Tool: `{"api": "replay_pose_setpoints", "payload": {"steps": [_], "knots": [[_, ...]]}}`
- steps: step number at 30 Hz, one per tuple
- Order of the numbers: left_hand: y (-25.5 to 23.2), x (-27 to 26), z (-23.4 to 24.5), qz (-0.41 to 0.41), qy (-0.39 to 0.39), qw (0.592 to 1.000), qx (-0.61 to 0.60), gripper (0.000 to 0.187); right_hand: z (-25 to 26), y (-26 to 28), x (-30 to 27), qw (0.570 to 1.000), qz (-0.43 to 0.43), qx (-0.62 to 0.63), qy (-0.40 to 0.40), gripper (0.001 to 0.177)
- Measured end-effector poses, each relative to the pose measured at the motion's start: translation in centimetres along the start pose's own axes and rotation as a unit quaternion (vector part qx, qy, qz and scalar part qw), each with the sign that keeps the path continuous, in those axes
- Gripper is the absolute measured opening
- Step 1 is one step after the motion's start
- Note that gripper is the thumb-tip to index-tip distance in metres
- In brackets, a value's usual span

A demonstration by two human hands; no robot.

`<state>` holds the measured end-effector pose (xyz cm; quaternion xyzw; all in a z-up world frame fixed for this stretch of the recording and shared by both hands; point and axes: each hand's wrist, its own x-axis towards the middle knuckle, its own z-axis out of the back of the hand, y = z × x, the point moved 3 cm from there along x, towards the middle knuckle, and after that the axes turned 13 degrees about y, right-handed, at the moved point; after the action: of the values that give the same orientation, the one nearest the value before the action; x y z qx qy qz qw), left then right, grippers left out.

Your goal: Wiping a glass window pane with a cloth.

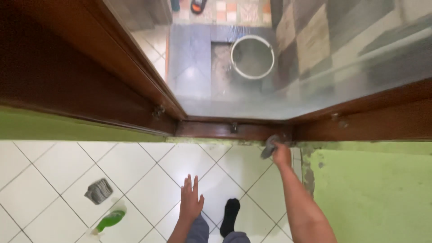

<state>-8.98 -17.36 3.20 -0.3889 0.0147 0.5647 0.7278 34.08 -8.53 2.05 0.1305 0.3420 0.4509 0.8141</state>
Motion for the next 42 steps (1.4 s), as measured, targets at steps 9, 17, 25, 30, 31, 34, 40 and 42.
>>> {"api": "replay_pose_setpoints", "payload": {"steps": [9, 17, 25, 30, 31, 34, 40, 42], "knots": [[-10.0, -1.9, 10.7, -0.023, -0.082, 0.980, -0.179, 0.066, 1.3, 7.5, -13.2, 0.849, 0.091, 0.514, 0.080, 0.047], [-23.8, -8.7, 20.0, -0.070, -0.008, 0.899, -0.432, 0.060, 11.8, 18.5, -26.9, 0.580, 0.221, 0.752, 0.221, 0.045], [-27.5, -14.6, 20.1, -0.140, 0.071, 0.739, -0.656, 0.053, 21.2, 25.7, -33.5, 0.618, 0.265, 0.691, 0.266, 0.045], [-25.8, -12.3, 21.9, -0.178, -0.104, 0.797, -0.567, 0.052, 25.4, 29.4, -36.5, 0.750, 0.265, 0.572, 0.198, 0.046], [-27.3, -14.5, 23.5, -0.179, -0.106, 0.796, -0.568, 0.052, 25.3, 29.6, -36.6, 0.751, 0.267, 0.571, 0.198, 0.046], [-32.0, -20.9, 29.0, -0.212, -0.288, 0.855, -0.375, 0.058, 25.1, 29.5, -35.4, 0.789, 0.295, 0.519, 0.146, 0.042], [-38.1, -24.8, 32.3, -0.299, -0.292, 0.870, -0.262, 0.046, 24.6, 30.1, -34.2, 0.792, 0.348, 0.488, 0.115, 0.026], [-38.2, -24.4, 32.3, -0.286, -0.312, 0.856, -0.297, 0.033, 25.0, 30.9, -34.6, 0.808, 0.370, 0.443, 0.119, 0.025]]}}
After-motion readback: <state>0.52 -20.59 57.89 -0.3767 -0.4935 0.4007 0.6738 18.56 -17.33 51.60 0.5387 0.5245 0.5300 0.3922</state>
